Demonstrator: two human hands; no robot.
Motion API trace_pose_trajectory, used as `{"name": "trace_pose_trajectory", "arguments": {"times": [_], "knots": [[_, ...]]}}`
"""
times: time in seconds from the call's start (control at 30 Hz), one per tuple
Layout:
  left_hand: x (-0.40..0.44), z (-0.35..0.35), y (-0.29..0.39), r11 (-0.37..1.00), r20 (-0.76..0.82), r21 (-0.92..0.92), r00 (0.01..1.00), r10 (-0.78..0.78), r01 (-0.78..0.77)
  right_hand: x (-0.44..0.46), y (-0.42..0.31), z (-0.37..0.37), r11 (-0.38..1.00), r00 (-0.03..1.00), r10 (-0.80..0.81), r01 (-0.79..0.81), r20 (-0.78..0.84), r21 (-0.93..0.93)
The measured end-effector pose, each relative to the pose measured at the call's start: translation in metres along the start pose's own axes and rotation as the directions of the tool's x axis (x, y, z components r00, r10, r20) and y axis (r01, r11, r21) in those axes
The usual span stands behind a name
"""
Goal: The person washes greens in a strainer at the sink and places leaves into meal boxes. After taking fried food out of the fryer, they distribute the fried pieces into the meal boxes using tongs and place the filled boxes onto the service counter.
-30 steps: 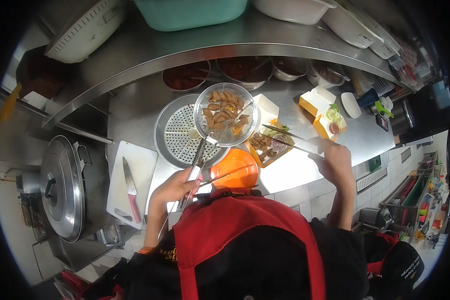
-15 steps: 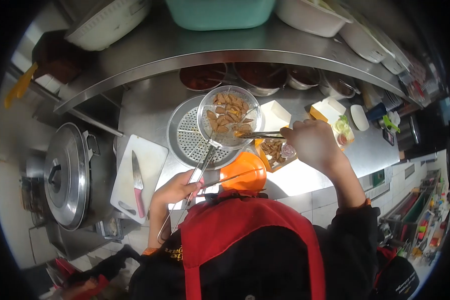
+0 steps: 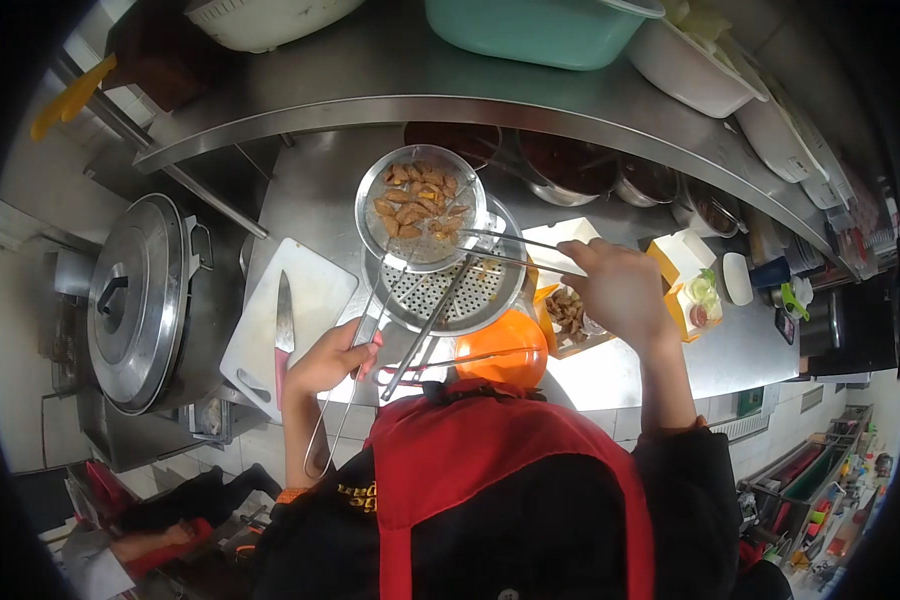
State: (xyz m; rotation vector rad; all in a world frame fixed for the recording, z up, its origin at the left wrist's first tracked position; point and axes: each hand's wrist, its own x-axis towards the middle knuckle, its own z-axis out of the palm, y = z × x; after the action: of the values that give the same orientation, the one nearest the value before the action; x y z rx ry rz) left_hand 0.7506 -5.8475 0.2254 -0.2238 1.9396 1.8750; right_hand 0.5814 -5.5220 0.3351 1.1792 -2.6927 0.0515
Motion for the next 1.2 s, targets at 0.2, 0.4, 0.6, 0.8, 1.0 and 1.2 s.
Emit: {"name": "trace_pose_trajectory", "arguments": {"times": [0.2,0.4,0.6,0.8,1.0,1.2], "knots": [[0.001,0.000,-0.007,1.000,0.059,-0.017,0.998,0.000,0.001,0.014,-0.008,0.008,0.998,0.998,0.021,-0.024,0.064,0.052],[0.004,0.003,-0.006,1.000,0.079,-0.009,0.997,-0.024,0.024,0.009,-0.002,0.013,0.999,0.999,0.007,-0.006,-0.037,0.047],[0.007,0.012,0.004,0.998,0.177,-0.032,0.983,-0.047,0.053,0.004,0.002,-0.003,0.997,0.991,0.069,-0.063,-0.113,0.055],[0.011,0.019,0.008,0.998,0.205,0.034,0.976,-0.066,0.060,-0.003,0.005,0.003,0.994,0.995,0.080,-0.084,-0.055,-0.074],[0.011,0.020,0.007,0.998,0.200,0.035,0.978,-0.064,0.058,-0.008,0.010,-0.001,0.996,0.995,0.081,-0.083,-0.055,-0.043],[0.012,0.020,0.003,0.999,0.194,0.011,0.980,-0.053,0.051,-0.009,0.017,0.000,0.997,0.988,0.072,-0.067,-0.135,0.044]]}}
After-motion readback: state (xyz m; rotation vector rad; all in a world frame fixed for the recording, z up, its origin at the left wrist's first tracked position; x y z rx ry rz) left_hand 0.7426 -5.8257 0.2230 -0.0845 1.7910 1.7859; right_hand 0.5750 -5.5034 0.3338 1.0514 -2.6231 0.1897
